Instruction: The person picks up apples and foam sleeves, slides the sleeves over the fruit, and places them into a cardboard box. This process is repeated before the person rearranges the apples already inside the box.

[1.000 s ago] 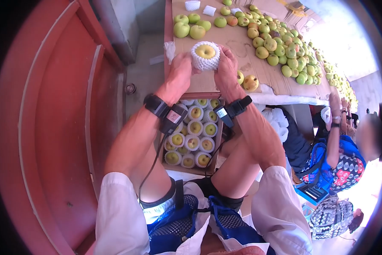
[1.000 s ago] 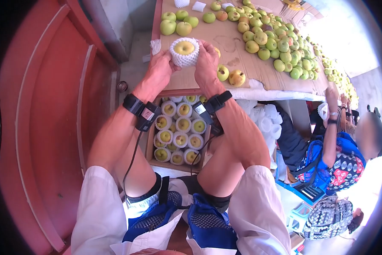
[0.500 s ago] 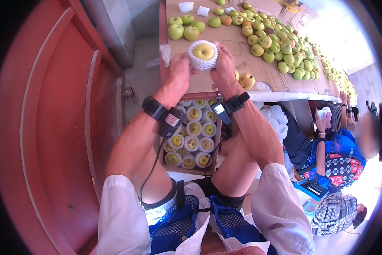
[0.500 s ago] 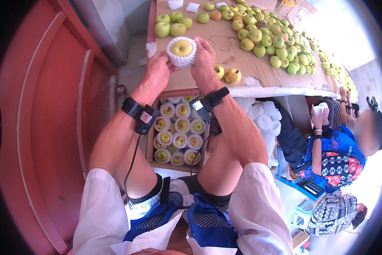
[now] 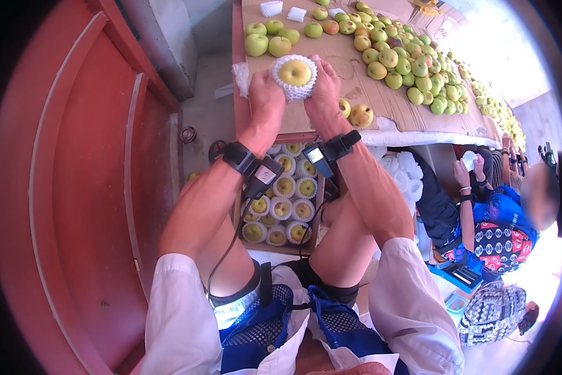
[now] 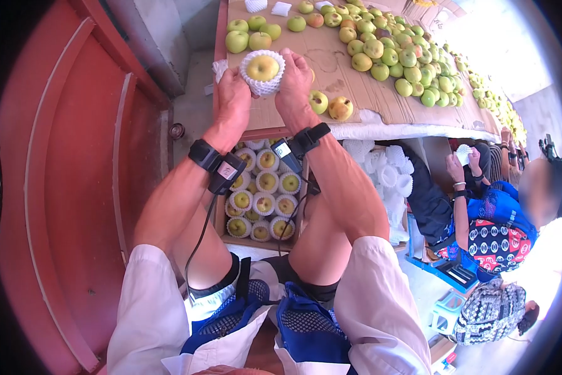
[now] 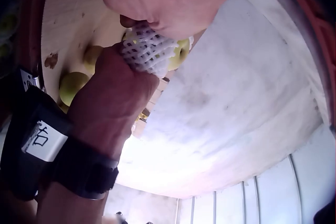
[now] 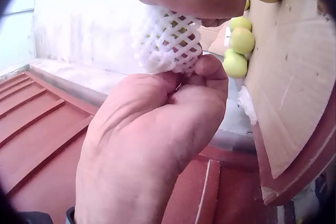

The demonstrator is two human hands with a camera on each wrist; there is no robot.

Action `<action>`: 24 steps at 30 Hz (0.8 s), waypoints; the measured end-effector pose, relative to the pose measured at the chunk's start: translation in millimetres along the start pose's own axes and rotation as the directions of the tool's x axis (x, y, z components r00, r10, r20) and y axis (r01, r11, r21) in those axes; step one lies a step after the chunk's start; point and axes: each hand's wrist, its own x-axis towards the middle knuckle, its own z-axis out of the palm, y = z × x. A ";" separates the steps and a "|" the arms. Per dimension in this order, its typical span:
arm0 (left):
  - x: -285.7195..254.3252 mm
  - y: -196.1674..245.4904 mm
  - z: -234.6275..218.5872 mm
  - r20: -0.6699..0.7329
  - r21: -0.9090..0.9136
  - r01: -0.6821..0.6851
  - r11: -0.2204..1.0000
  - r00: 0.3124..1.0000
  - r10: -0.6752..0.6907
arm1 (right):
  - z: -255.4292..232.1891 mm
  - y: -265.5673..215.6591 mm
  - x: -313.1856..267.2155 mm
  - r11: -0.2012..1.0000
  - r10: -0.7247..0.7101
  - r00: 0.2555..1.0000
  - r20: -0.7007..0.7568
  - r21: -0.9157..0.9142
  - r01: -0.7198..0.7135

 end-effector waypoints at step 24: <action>41.4 8.7 -41.5 -0.024 0.331 -0.055 0.942 0.998 0.066 | -4.7 -60.5 -29.6 0.490 0.059 0.858 0.509 -0.764 0.420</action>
